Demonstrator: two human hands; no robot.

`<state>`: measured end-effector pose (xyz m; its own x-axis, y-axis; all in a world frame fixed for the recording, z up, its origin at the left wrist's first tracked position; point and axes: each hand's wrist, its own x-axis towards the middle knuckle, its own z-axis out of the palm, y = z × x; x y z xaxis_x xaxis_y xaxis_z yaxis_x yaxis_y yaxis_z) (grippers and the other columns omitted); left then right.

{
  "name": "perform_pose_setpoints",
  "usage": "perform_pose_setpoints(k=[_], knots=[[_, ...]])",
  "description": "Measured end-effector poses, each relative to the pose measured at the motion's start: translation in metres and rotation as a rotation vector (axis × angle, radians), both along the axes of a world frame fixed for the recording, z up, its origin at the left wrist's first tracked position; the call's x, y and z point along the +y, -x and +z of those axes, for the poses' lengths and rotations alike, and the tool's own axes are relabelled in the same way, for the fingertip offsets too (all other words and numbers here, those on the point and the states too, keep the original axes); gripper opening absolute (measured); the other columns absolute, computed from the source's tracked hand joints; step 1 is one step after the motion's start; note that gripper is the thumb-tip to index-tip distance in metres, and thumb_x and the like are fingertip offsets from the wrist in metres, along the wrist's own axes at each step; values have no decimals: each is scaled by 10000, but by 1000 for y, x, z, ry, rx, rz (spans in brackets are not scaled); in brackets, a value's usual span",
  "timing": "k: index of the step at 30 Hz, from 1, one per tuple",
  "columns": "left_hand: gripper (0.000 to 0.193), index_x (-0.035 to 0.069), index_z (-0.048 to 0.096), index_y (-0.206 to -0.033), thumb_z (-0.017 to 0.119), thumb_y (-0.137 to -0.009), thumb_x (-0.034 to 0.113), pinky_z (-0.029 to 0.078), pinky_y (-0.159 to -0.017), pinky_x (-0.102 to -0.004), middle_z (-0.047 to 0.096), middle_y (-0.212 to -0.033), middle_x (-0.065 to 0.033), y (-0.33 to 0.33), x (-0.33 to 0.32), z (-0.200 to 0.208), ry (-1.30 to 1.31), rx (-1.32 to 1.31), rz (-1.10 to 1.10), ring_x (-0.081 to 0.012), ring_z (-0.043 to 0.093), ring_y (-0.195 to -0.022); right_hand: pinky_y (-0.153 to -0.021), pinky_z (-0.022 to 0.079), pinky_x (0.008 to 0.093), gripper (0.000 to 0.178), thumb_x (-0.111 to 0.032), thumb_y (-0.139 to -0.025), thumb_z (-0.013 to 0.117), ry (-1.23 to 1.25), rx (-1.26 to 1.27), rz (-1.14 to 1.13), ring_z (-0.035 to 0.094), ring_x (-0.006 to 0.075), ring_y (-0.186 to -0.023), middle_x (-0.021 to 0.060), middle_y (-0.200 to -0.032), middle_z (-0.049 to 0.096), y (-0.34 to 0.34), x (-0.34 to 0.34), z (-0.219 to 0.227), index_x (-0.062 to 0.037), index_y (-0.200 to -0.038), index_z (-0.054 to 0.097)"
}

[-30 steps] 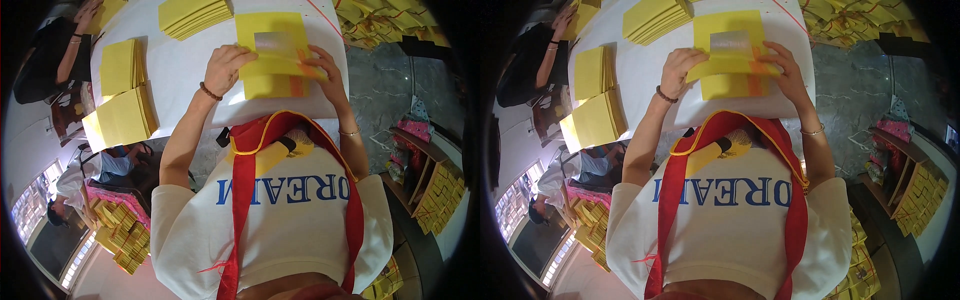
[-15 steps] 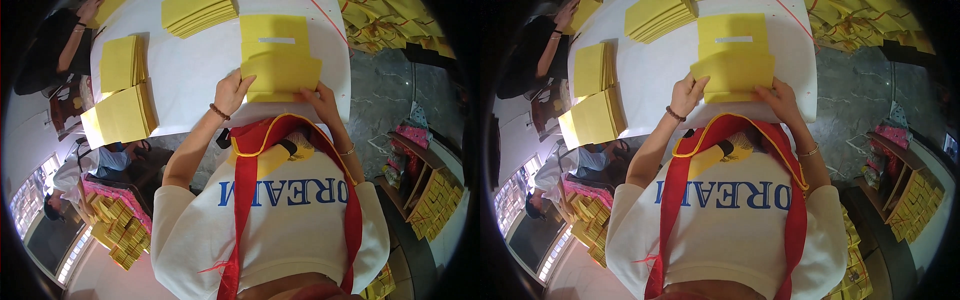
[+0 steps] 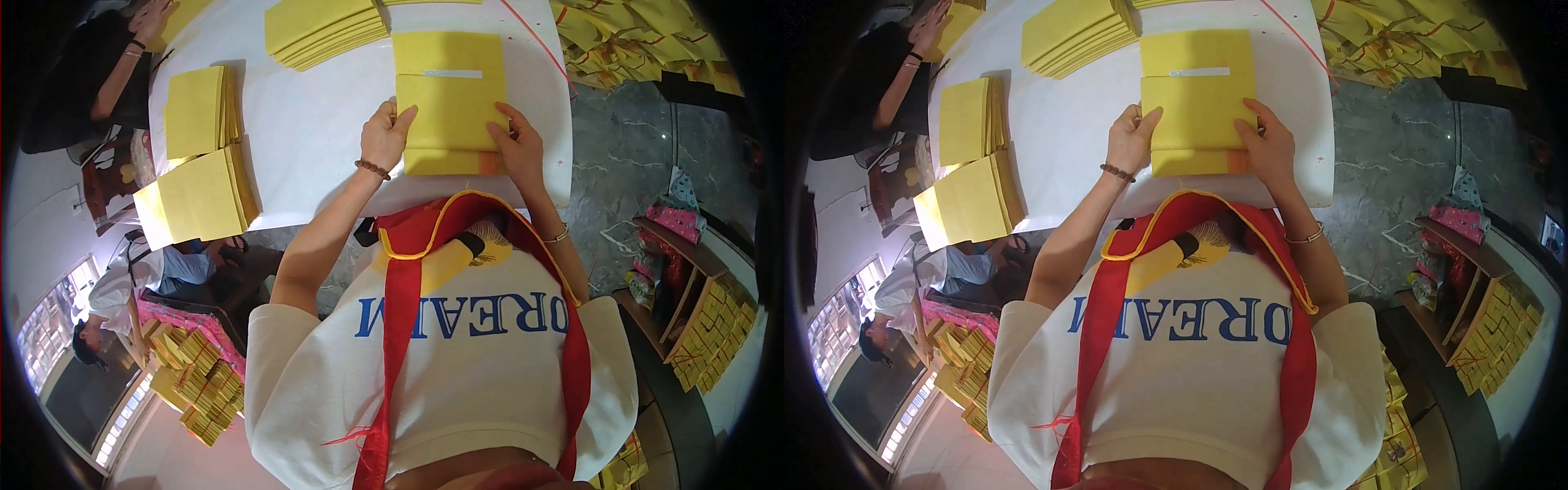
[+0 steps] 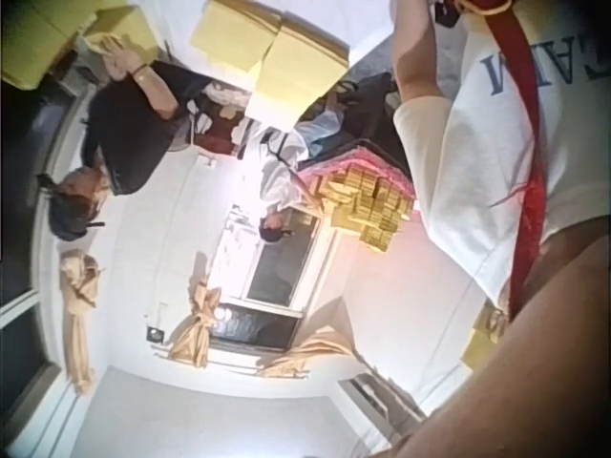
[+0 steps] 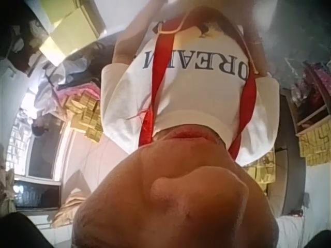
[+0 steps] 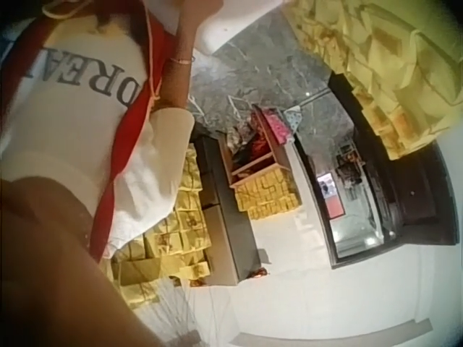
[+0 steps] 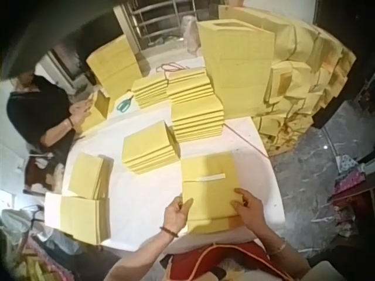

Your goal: Folding and stacking yellow joss paper sheets on a table.

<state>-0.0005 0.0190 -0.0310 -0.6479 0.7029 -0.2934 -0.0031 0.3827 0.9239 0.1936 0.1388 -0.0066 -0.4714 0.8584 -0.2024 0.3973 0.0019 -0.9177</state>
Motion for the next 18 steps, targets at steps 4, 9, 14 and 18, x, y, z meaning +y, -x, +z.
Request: perform_pose_setpoints(k=[4,9,14,18], knots=[[303,21,547,-896,641,-828,301,394,-471,-298,568,-579,-58,1,4,12,10,40,18,-148,510,-488,-666,466,243,379,-172,-804,636,15,61,-10,596,116,-725,83,-826,651,0,2,-4,-42,-1156,578],[313,48,545,-1000,654,-793,255,408,-653,-375,604,-819,-94,4,6,55,45,592,-10,-218,551,-739,-665,466,247,382,-162,-799,636,16,31,-18,596,118,-719,92,-824,651,1,2,-3,-35,-1155,576],[480,106,516,-1191,631,-781,329,305,-932,-470,462,-1251,-150,-34,28,67,-108,1086,-503,-326,392,-1176,-655,464,254,375,-151,-798,633,24,-132,14,593,120,-700,89,-813,648,6,0,6,-33,-1149,579],[523,145,502,-1230,615,-781,389,266,-971,-497,404,-1307,-153,-37,27,34,-53,1065,-605,-342,344,-1218,-660,454,275,401,-168,-790,642,61,45,-20,588,133,-706,97,-823,637,2,3,0,-46,-1165,570]])
